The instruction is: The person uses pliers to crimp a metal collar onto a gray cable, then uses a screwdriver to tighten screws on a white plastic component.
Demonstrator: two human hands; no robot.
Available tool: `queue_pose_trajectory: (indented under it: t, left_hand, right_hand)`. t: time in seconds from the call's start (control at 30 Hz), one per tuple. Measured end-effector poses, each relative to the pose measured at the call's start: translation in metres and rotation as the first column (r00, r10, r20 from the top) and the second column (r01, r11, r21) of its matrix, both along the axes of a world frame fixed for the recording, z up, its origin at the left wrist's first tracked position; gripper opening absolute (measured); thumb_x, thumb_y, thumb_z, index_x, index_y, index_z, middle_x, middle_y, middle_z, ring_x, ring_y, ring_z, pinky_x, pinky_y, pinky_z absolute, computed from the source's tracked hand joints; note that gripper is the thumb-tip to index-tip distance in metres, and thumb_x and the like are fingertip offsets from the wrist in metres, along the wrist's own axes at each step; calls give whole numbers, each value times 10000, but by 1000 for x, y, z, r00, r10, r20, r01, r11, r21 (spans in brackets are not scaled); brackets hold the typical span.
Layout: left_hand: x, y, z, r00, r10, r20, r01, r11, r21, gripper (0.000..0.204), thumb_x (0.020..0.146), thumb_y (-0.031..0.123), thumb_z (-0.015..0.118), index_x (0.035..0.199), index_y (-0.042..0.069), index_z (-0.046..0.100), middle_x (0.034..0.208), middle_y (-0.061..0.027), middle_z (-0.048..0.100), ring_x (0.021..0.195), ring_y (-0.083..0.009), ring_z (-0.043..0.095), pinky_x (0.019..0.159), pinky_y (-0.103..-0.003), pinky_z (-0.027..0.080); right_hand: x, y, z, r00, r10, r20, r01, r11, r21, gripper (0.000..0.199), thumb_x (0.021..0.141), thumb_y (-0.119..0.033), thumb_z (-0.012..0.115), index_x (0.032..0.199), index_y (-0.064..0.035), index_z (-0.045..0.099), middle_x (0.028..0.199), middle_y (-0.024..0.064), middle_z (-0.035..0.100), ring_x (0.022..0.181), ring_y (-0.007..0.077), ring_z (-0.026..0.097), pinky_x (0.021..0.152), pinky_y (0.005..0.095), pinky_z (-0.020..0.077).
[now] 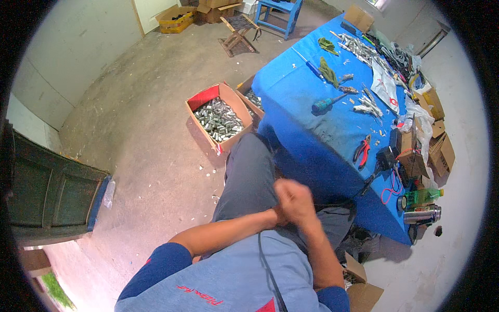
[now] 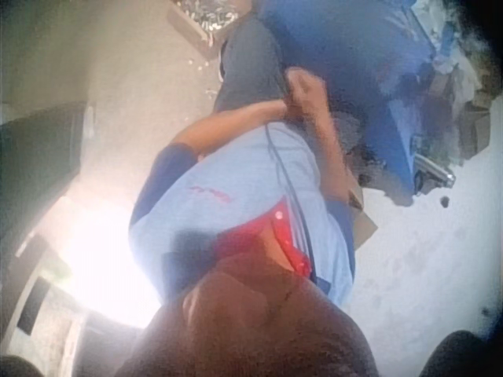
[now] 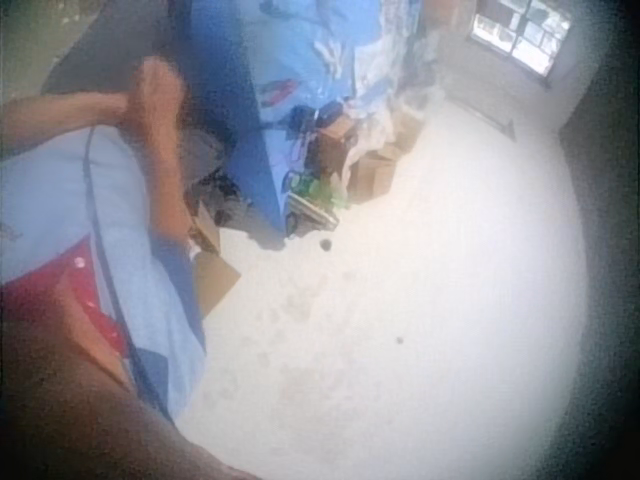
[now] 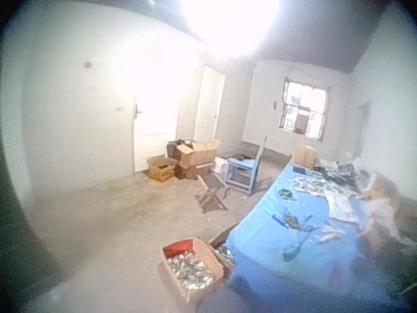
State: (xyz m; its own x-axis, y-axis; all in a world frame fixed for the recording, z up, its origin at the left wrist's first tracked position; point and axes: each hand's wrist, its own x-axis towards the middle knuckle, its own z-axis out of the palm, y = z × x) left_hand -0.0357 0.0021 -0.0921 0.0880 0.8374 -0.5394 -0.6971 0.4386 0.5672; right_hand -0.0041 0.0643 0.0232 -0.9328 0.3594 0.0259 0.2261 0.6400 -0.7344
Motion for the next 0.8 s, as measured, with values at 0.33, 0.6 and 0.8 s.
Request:
queue_pose_trajectory:
  t: [0.33, 0.6, 0.8]
  left_hand:
    - [59, 5, 69, 373, -154, -915, 441, 897, 29, 323, 828, 308, 610, 886, 4, 701, 889, -242, 674, 899, -407, 652, 796, -489, 506]
    - [144, 11, 150, 145, -95, -985, 842, 534, 72, 325, 832, 310, 609, 886, 3, 699, 882, -238, 674, 889, -399, 651, 789, -484, 506]
    - [184, 13, 175, 117, -49, -992, 933, 349, 93, 326, 835, 311, 608, 886, 2, 698, 876, -235, 674, 882, -394, 651, 784, -480, 506]
  right_hand:
    - [-5, -76, 38, 742, 576, 342, -542, 816, -200, 463, 947, -377, 453, 1197, -11, 589, 1171, 232, 610, 1114, 369, 571, 962, 422, 438]
    - [-87, -78, 73, 334, 942, 3, -361, 131, -923, 447, 995, -393, 466, 1105, 0, 648, 1066, 79, 659, 1005, 143, 584, 906, 300, 454]
    - [-21, -68, 31, 590, 806, -43, -319, 184, -930, 264, 947, -263, 589, 990, -13, 661, 930, 12, 656, 874, 77, 588, 786, 246, 467]
